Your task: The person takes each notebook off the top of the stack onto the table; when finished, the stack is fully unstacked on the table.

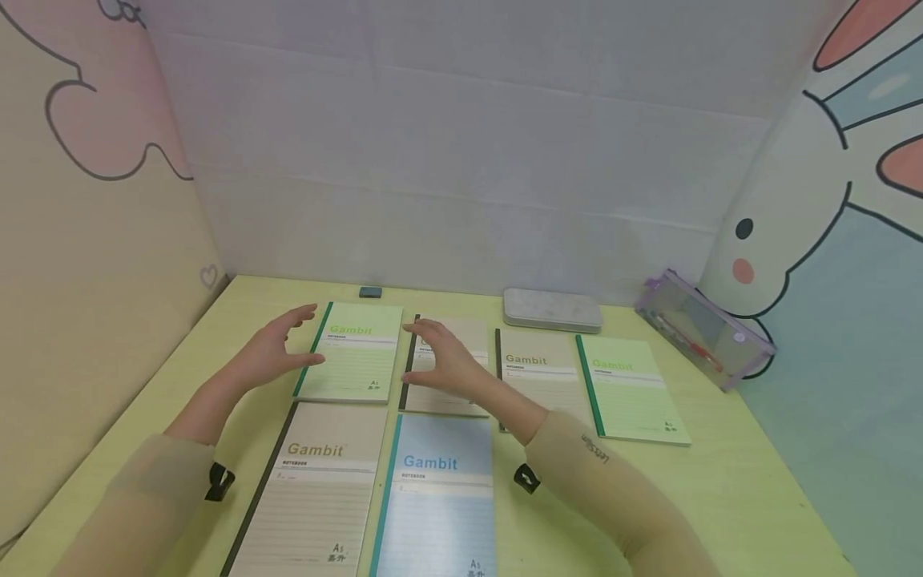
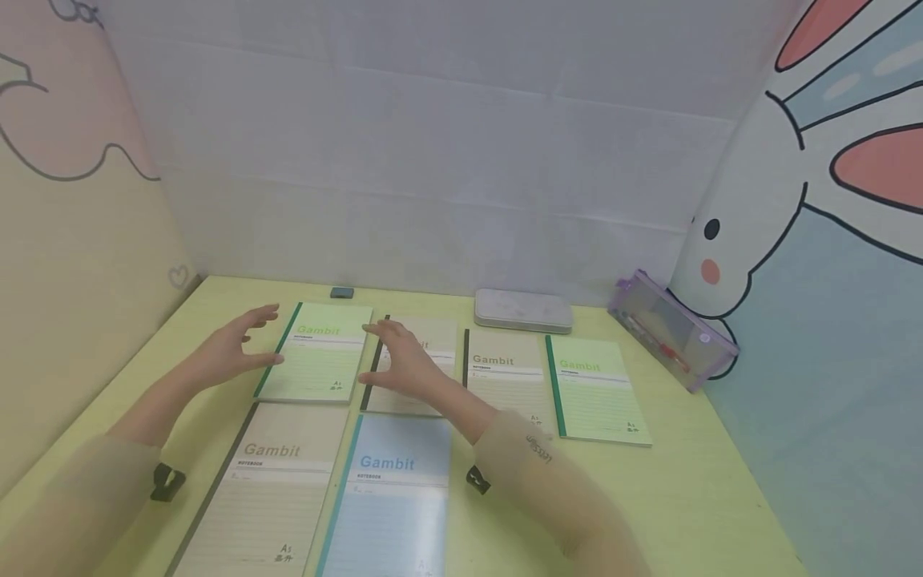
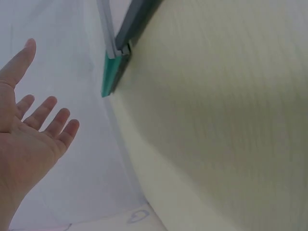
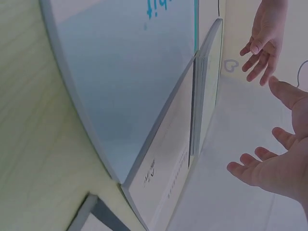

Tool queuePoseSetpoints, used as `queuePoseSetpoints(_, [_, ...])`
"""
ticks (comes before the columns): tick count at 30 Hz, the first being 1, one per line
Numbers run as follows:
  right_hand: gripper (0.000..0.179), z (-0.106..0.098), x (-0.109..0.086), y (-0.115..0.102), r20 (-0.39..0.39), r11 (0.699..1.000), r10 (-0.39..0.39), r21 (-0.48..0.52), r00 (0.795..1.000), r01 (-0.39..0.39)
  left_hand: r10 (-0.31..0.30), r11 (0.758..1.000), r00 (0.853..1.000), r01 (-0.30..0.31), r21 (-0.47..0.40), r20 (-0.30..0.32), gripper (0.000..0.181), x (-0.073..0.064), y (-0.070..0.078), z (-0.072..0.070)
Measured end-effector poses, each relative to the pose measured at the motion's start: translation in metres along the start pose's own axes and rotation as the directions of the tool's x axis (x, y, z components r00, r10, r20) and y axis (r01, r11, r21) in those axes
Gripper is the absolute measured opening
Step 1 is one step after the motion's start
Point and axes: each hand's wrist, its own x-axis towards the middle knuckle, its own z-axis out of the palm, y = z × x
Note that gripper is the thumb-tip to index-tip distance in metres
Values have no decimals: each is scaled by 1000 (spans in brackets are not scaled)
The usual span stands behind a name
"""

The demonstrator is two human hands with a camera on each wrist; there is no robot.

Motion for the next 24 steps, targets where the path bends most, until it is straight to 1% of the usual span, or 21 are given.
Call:
queuePoseSetpoints(3, [81, 10, 9, 2, 24, 1000, 13, 0, 1000, -13, -44, 999, 999, 44, -1, 32, 90, 3, -10, 3])
queuePoseSetpoints(6, [84, 18, 17, 4, 56, 1000, 23, -13, 998, -23, -67, 998, 996, 68, -3, 59, 94, 5, -19, 6])
queuePoseSetpoints(14, [87, 34, 33, 14, 108, 999, 33, -12, 994, -32, -57, 998, 993, 57, 4, 101, 104, 14, -45, 11])
queuePoseSetpoints(20, [88, 43, 44, 23, 141, 997, 70, -25, 988, -67, -56, 998, 988, 56, 4, 144, 107, 22, -53, 10])
queuePoseSetpoints(24, [89, 48, 50, 26, 175, 995, 90, -56, 981, -81, -76, 997, 983, 74, 15, 170, 108, 25, -57, 11])
